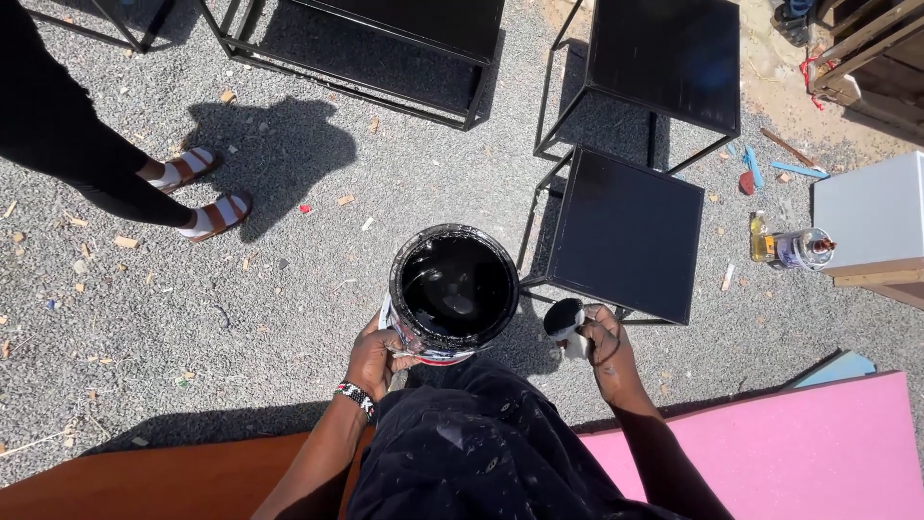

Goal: The person paints a black metal table with black paint using a cloth. They repeatedly dip the cloth into a paint can and wipe the surface. Later, they pour a yellow liquid from a bottle into the paint can and stir the mixture.

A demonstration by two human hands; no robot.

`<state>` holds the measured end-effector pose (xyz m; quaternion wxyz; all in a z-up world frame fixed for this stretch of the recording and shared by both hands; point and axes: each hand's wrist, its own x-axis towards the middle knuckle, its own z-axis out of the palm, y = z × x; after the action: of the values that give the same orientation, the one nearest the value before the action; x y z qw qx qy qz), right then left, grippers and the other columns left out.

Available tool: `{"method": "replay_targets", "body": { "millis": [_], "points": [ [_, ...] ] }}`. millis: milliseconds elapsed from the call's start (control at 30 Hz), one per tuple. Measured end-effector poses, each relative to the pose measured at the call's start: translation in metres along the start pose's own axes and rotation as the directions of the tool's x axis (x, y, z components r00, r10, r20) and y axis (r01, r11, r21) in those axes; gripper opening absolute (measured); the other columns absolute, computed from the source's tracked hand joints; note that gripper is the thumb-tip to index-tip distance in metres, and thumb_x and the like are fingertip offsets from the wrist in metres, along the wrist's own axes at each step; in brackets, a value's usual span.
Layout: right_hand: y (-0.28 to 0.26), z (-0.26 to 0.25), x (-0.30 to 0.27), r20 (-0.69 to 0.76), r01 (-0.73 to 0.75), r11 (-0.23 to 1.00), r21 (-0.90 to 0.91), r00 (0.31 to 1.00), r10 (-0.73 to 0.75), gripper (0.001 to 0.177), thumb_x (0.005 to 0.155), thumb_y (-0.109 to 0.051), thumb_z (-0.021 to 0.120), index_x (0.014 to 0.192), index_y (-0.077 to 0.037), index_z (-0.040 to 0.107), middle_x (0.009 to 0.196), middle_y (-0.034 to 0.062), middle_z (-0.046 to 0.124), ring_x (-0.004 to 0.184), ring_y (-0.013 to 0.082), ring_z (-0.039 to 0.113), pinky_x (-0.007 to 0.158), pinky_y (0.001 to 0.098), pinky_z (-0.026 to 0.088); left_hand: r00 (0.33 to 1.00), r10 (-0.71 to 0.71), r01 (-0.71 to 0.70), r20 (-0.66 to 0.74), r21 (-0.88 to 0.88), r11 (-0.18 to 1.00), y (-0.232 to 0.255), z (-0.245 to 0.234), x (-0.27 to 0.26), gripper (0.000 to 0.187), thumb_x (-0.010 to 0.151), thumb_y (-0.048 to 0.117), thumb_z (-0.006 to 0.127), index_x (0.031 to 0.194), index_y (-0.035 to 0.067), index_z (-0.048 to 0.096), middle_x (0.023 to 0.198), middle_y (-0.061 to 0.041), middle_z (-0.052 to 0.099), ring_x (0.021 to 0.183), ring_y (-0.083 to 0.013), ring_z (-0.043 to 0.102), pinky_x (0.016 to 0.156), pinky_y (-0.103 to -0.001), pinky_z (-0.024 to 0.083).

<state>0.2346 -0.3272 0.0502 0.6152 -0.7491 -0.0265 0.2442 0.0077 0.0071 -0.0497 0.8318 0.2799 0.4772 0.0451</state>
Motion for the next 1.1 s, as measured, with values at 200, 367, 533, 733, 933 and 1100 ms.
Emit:
{"method": "replay_targets", "body": {
  "millis": [200,367,533,733,933,1100],
  "points": [
    [0.042,-0.024,-0.001,-0.031,-0.057,0.996,0.064,0.998,0.059,0.039,0.091,-0.009,0.06,0.128,-0.004,0.07,0.067,0.0235,0.072,0.061,0.0299,0.069,0.056,0.0353,0.045,0.998,0.037,-0.03,-0.043,0.158,0.987,0.013,-0.034,0.023,0.109,0.083,-0.005,0.062,0.187,0.018,0.044,0.175,-0.041,0.046,0.112,-0.041,0.072,0.08,-0.041,0.078],
    [0.038,-0.011,0.0,0.017,-0.033,0.999,-0.032,0.999,0.033,0.037,0.096,-0.012,0.059,0.128,0.001,0.071,0.057,0.0242,0.07,0.055,0.0272,0.063,0.054,0.0359,0.039,1.0,0.008,-0.006,-0.026,0.063,0.998,-0.006,-0.026,0.03,0.11,0.08,-0.007,0.064,0.185,0.022,0.049,0.178,-0.039,0.046,0.117,-0.0482,0.073,0.086,-0.053,0.078],
    [0.041,0.001,0.006,0.006,-0.005,0.996,0.084,1.0,0.005,0.033,0.101,-0.015,0.057,0.127,-0.001,0.071,0.053,0.0223,0.062,0.056,0.0302,0.063,0.056,0.0354,0.039,1.0,0.02,-0.019,-0.016,0.041,0.999,-0.004,-0.03,0.031,0.11,0.078,-0.008,0.062,0.184,0.02,0.05,0.171,-0.039,0.051,0.11,-0.0474,0.075,0.08,-0.053,0.078],
    [0.008,0.005,0.0,0.014,-0.004,0.999,0.046,1.0,0.003,0.025,0.107,-0.015,0.06,0.118,0.002,0.075,0.054,0.0234,0.061,0.053,0.029,0.058,0.054,0.0371,0.044,0.995,0.098,-0.089,-0.037,0.187,0.978,0.024,-0.025,0.014,0.112,0.077,-0.006,0.061,0.185,0.023,0.05,0.182,-0.037,0.044,0.117,-0.0386,0.069,0.078,-0.036,0.076],
    [0.006,0.003,0.015,0.074,-0.045,0.979,-0.197,0.995,0.06,0.029,0.112,-0.025,0.065,0.106,-0.006,0.086,0.057,0.0132,0.061,0.053,0.0197,0.052,0.054,0.0326,0.043,0.997,0.06,-0.052,-0.043,0.169,0.984,0.009,-0.032,0.027,0.114,0.077,-0.002,0.066,0.186,0.025,0.048,0.184,-0.038,0.042,0.114,-0.0408,0.067,0.073,-0.039,0.076],
    [-0.015,0.009,0.017,0.141,-0.003,0.942,-0.335,0.989,0.053,0.03,0.11,-0.027,0.069,0.099,-0.008,0.089,0.062,0.0118,0.065,0.058,0.0209,0.057,0.058,0.0341,0.046,0.992,0.122,-0.111,-0.032,0.236,0.965,0.041,-0.024,0.01,0.114,0.078,-0.003,0.061,0.187,0.021,0.045,0.188,-0.036,0.04,0.12,-0.0391,0.065,0.075,-0.036,0.073]
  ]
}}
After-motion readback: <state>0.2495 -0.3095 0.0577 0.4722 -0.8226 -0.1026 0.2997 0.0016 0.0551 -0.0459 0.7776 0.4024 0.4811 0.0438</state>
